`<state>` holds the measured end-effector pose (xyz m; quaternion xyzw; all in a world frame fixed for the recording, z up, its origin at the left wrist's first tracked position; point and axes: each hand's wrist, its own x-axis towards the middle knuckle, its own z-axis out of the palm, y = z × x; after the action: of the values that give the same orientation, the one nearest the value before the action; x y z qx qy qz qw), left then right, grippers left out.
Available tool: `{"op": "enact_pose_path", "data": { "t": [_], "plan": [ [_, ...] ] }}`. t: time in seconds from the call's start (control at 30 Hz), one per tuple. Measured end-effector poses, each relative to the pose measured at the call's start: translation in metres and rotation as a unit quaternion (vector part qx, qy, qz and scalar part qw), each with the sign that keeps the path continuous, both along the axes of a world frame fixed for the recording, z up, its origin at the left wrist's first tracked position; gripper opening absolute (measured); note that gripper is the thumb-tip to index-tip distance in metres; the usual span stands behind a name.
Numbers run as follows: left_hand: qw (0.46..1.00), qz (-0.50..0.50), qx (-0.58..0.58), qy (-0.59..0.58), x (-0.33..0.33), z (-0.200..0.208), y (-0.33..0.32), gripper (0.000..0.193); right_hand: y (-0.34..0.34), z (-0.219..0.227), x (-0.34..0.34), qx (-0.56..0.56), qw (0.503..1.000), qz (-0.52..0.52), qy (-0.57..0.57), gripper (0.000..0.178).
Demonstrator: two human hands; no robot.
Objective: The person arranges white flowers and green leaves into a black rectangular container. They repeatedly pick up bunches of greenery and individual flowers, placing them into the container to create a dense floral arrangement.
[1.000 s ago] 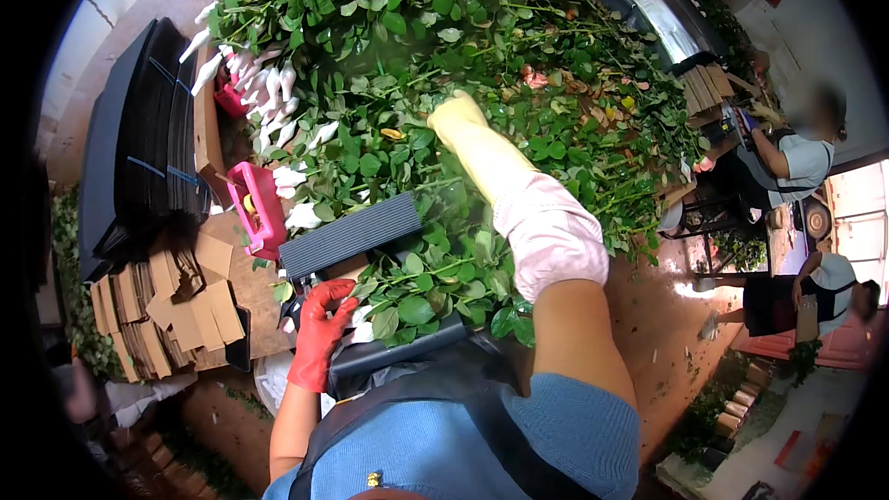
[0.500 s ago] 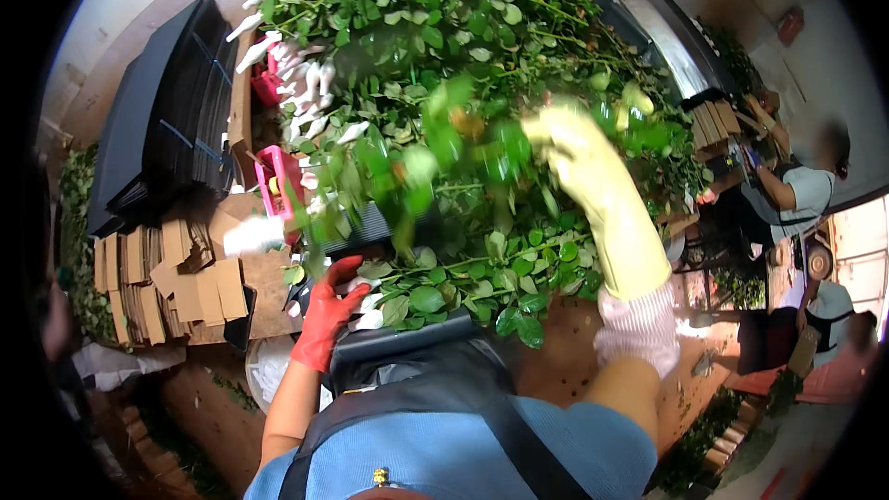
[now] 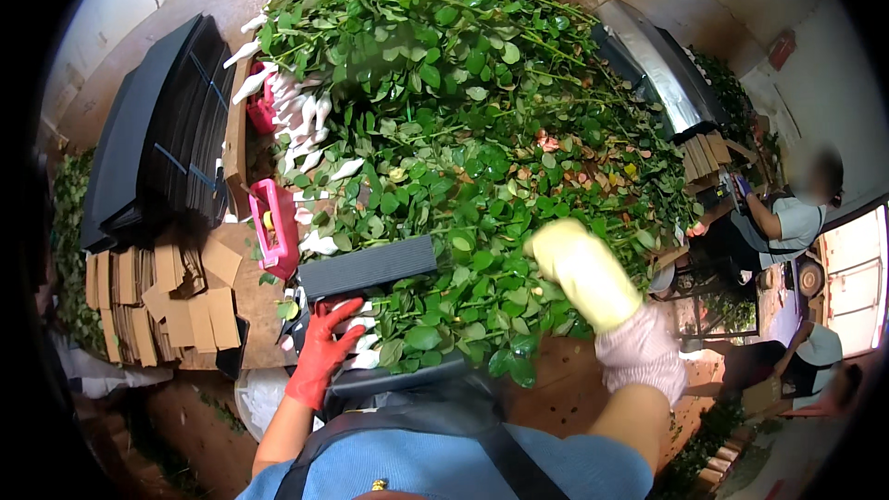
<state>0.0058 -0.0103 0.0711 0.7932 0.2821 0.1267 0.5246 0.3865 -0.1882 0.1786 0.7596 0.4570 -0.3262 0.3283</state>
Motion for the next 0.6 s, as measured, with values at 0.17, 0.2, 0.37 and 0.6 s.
{"op": "enact_pose_path", "data": {
  "t": [0.17, 0.2, 0.37, 0.6],
  "plan": [
    [0.996, 0.022, -0.076, 0.035, -0.004, -0.002, 0.000, 0.050, 0.132, 0.040, 0.128, 0.662, 0.738, 0.055, -0.117, 0.055],
    [0.997, 0.012, -0.067, 0.022, -0.003, -0.007, 0.001, 0.050, 0.156, 0.049, 0.160, 0.622, 0.742, 0.054, -0.243, 0.067],
    [0.992, 0.013, -0.121, 0.022, 0.001, 0.000, 0.002, 0.050, 0.208, 0.053, 0.202, 0.363, 0.849, -0.277, -0.267, 0.106],
    [0.998, -0.001, -0.068, 0.001, -0.008, -0.027, 0.003, 0.050, 0.096, 0.044, 0.121, 0.653, 0.718, -0.103, -0.217, 0.034]
  ]
}}
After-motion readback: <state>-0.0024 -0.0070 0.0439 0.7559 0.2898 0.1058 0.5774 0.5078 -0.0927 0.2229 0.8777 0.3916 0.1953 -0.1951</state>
